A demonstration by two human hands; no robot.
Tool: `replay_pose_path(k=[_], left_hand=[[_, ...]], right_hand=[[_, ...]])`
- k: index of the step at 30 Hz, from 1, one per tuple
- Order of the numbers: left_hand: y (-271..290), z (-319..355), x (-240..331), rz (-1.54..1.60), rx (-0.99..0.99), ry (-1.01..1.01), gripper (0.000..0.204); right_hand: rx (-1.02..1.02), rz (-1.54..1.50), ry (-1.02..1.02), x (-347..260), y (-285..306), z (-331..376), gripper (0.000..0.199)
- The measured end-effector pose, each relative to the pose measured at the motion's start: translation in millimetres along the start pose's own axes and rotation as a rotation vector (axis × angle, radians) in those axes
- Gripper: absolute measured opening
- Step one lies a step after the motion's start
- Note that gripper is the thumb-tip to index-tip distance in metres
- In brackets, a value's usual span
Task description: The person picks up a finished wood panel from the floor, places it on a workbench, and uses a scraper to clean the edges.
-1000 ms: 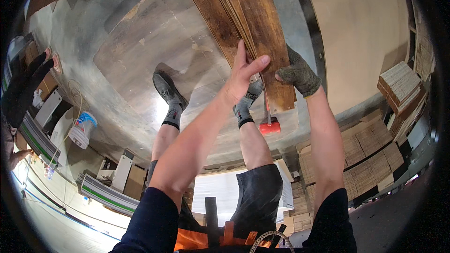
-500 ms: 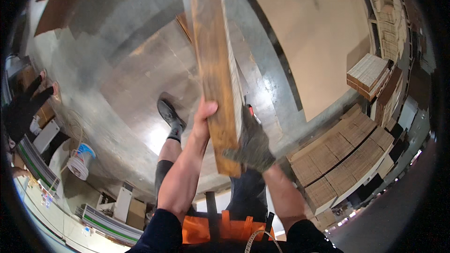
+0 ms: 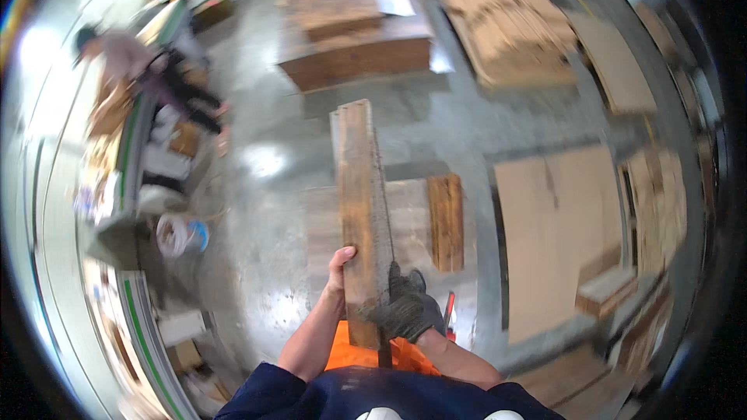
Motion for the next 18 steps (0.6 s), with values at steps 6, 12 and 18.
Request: replay_pose_path(k=[6, 12, 18], left_hand=[[31.1, 68.2, 25.8, 0.316, 0.057, -0.171, 0.058], [105.9, 137.0, 40.6, 0.59, 0.089, -0.399, 0.057], [208.2, 206.6, 59.2, 0.729, 0.13, -0.597, 0.052]], right_hand=[[-0.381, -0.322, -0.005, -37.7, -39.7, 21.4, 0.075], [-0.609, -0.192, -0.002, -87.3, -96.0, 57.6, 0.075], [-0.863, -0.25, -0.022, -162.9, -183.0, 122.5, 0.063]])
Point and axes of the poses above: each hand's wrist, its own z-axis away from the middle knuckle, its own y-axis out of the back of the hand, x = y × z, the point moved 10 cm from there along -z, towards the middle knuckle, and after that the axes turned 13 degrees about x, right-handed, at the moved point
